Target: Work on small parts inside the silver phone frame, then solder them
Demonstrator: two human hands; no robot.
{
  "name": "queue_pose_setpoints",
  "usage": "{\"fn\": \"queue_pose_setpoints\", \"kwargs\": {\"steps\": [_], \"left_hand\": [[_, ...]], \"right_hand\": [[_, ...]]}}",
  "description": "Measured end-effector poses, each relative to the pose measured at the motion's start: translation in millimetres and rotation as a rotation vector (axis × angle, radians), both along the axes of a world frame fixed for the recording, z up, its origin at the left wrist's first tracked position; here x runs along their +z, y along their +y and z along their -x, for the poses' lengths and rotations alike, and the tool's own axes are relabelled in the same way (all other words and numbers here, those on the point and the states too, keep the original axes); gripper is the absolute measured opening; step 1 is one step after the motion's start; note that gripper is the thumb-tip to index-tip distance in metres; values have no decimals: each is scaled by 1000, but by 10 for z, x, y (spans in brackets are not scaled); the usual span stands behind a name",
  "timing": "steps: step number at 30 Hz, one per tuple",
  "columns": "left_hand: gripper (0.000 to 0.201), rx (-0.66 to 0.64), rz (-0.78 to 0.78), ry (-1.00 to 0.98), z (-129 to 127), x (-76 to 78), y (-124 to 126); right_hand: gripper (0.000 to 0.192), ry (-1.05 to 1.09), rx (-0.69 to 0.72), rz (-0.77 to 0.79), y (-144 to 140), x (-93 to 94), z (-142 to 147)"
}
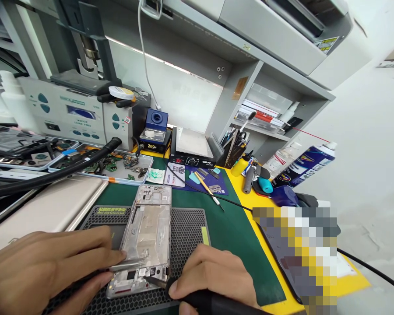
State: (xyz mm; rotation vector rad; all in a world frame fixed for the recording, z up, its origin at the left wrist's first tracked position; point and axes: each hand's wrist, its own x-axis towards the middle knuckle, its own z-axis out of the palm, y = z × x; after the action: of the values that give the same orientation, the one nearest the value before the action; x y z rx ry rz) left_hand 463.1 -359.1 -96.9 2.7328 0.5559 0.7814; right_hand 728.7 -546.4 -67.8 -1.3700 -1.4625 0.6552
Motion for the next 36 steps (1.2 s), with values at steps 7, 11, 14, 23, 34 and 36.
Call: {"fn": "queue_pose_setpoints", "kwargs": {"steps": [7,11,14,23,34,36], "left_hand": [[25,11,-15,-7,12,18,-33],[25,14,-19,-5,15,12,-63],[24,11,-16,0,73,-36,-73],[51,-124,-23,-67,141,-77,-6],[49,-128,-60,-108,147,-118,-41],[50,-124,-58,-108,144,-129,-40]], "right_hand": [[26,-26,45,-77,92,-302,-60],[23,-36,19,-303,208,-588,-34],[13,-14,37,-425,248,-729,-36],[9,-36,34,-452,239,-817,-78],[30,-45,-5,-441,246,-617,-48],[34,-21,-9,-453,262,-586,-31]]}}
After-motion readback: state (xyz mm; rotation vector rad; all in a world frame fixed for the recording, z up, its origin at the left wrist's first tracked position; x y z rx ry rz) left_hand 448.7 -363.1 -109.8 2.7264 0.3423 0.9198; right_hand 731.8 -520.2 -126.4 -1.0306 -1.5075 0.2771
